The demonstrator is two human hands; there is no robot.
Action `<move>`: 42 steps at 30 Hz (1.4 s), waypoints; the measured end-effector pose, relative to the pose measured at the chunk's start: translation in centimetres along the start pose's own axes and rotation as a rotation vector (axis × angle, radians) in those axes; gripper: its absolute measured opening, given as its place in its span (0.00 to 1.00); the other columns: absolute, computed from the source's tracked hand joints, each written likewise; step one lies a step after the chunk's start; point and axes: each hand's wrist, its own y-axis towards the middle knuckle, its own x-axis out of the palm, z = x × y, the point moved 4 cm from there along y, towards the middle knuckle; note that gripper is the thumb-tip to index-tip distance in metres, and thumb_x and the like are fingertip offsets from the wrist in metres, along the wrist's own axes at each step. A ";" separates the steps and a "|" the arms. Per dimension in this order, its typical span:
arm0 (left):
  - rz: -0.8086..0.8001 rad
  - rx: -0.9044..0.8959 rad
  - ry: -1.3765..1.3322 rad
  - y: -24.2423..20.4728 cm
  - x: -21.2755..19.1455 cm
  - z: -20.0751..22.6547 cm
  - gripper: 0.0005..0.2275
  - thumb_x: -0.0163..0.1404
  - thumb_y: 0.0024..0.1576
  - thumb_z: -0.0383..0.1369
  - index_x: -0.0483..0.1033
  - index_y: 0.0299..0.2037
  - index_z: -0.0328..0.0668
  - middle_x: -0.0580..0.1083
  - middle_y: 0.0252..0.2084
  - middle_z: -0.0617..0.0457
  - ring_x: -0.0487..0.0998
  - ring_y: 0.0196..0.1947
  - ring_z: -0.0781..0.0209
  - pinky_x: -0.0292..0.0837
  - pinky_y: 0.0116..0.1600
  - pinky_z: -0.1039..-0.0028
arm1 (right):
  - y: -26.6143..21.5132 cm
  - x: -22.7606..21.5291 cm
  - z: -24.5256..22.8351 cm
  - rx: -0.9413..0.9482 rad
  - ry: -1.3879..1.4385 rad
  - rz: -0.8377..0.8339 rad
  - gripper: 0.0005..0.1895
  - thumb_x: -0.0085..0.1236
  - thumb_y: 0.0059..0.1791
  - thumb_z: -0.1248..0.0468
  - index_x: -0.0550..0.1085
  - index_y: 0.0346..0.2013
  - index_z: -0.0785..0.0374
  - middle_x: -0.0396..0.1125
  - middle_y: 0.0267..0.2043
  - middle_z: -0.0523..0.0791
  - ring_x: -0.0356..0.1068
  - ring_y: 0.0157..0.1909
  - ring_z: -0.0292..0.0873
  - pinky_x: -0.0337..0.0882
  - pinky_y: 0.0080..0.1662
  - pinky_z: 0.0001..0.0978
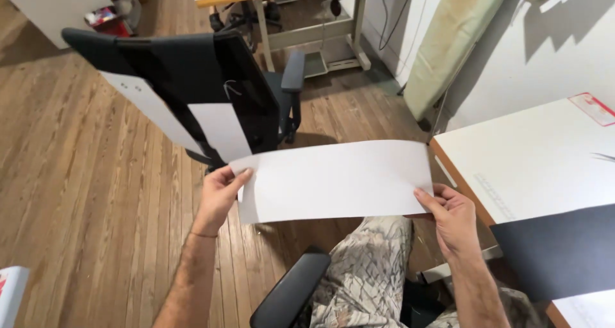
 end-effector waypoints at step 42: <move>-0.855 1.760 0.501 -16.4 74.2 -0.1 0.37 0.68 0.46 0.56 0.70 0.64 0.54 0.71 0.61 0.55 0.71 0.58 0.59 0.60 0.66 0.67 | -9.6 -19.4 2.8 0.727 0.081 0.467 0.40 0.48 0.52 0.42 0.79 0.24 0.83 0.74 0.22 0.61 0.70 0.15 0.49 0.68 0.18 0.33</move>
